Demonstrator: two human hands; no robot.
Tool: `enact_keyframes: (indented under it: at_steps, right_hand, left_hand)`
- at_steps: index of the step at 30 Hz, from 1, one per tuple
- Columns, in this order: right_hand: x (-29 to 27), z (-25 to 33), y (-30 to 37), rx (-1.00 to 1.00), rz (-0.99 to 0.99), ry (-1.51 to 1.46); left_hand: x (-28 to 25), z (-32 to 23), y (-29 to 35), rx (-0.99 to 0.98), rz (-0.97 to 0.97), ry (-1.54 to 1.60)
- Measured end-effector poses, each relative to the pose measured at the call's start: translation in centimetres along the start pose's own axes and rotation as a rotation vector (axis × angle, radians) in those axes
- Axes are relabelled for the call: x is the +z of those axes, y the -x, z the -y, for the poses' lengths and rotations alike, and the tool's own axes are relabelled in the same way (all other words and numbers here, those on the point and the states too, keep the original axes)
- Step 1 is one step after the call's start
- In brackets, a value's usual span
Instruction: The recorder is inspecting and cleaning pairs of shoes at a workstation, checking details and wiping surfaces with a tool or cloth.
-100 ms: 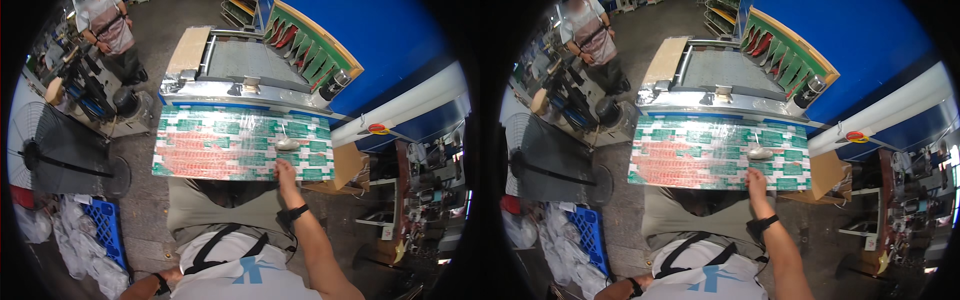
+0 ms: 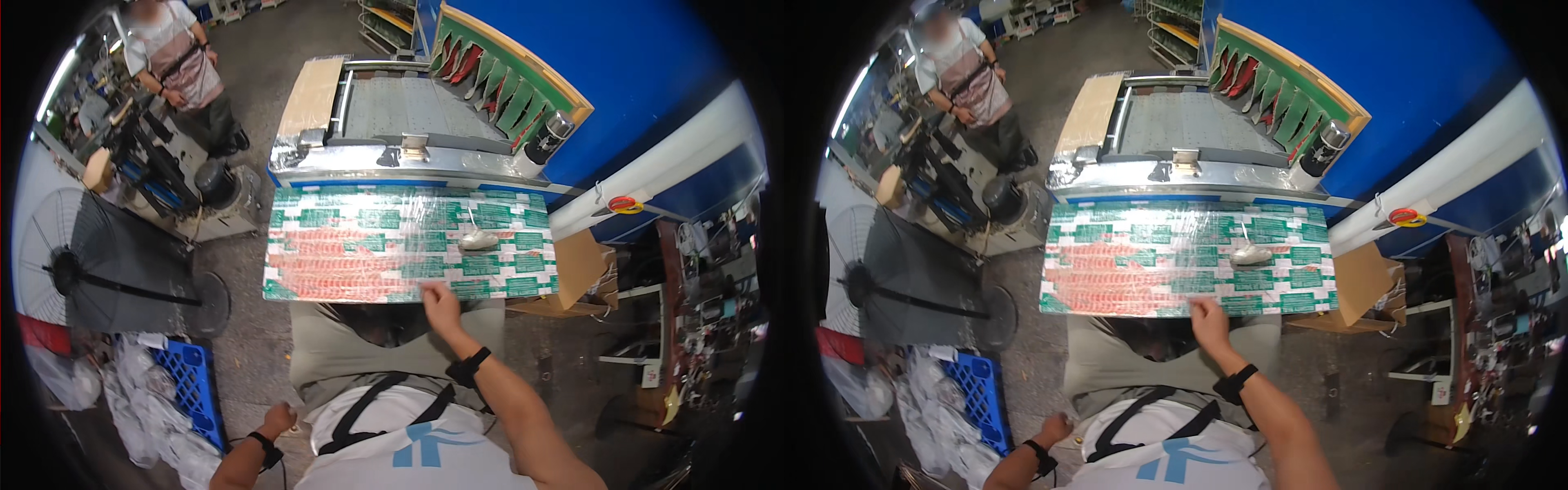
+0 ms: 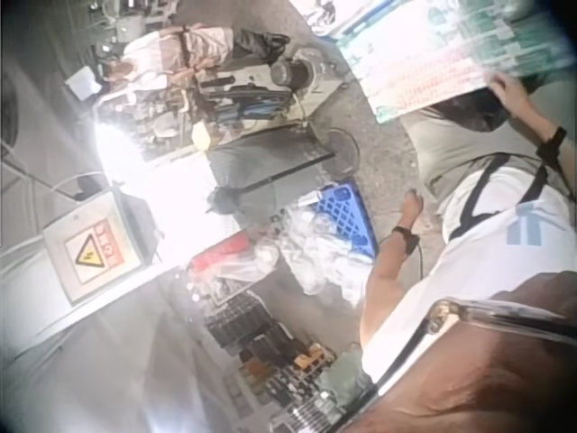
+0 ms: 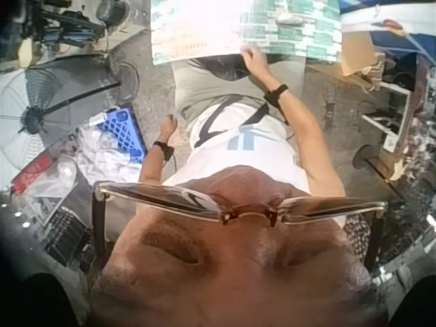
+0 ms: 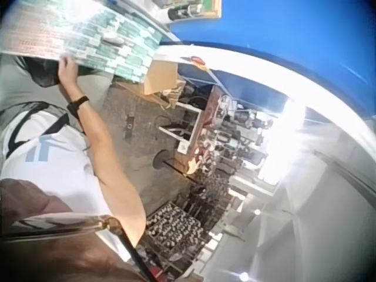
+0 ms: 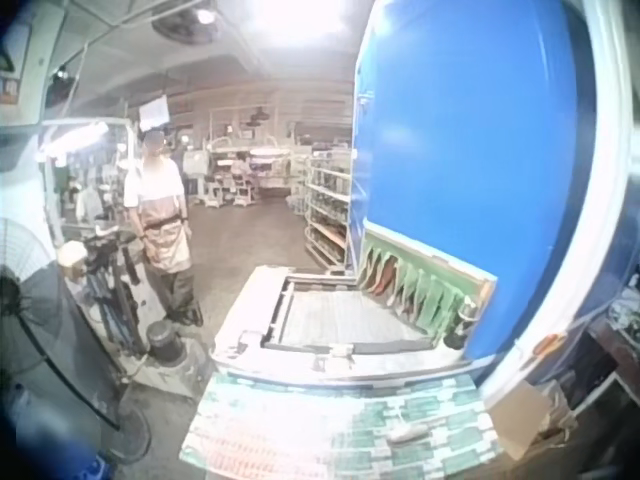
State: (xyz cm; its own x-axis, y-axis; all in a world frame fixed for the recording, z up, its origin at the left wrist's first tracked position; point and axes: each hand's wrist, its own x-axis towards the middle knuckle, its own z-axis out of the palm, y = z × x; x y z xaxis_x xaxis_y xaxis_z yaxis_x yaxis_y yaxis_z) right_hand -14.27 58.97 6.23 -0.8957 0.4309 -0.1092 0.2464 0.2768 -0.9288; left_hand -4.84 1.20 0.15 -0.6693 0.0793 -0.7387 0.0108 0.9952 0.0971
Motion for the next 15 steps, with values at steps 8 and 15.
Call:
enact_keyframes:
  at_steps: [8, 15]
  right_hand:
    - [6.0, 1.1, 4.9, -0.277, 0.949, 0.729]
    - [5.6, -7.7, 0.7, -0.014, 0.732, 0.675]
  left_hand:
    - [-20.8, -22.1, -0.3, 0.670, -0.349, 0.282]
    - [-11.8, -35.6, -10.1, 0.998, 0.072, 0.043]
